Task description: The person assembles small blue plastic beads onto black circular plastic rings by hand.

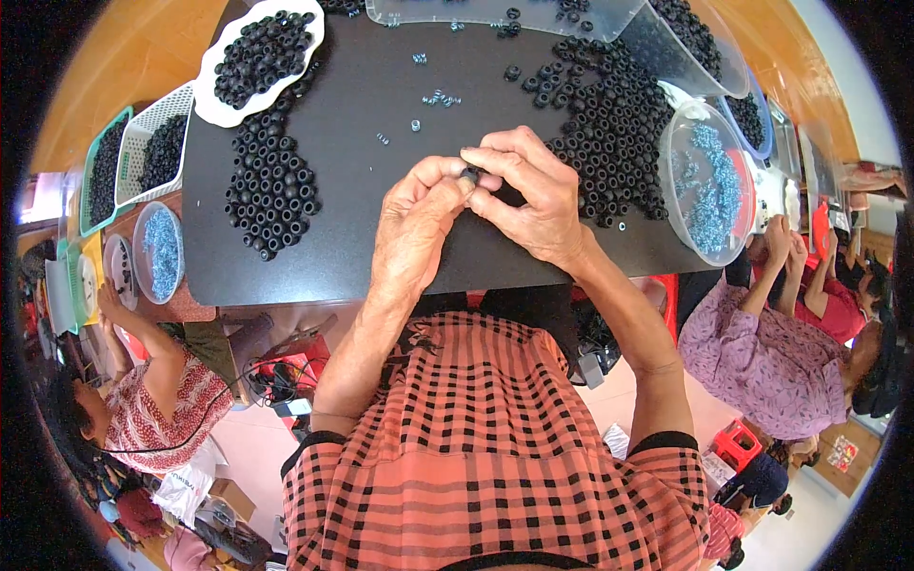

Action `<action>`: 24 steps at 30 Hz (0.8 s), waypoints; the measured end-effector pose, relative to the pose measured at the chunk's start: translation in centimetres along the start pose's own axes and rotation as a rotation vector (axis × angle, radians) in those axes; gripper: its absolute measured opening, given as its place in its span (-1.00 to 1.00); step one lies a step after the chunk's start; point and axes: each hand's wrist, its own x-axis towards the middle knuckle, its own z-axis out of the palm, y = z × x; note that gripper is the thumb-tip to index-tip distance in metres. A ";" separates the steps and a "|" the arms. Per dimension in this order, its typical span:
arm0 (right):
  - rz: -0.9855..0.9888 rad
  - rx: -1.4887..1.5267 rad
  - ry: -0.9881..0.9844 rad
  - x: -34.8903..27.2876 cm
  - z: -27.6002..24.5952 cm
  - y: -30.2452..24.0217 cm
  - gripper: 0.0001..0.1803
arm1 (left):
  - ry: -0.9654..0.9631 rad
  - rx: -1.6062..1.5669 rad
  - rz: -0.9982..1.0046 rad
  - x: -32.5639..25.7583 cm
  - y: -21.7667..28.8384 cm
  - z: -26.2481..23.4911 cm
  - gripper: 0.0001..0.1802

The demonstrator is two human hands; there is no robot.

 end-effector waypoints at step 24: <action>-0.011 -0.347 0.207 3.8 -7.9 1.4 -0.72 | 0.006 0.175 0.014 -0.3 0.0 0.0 -0.79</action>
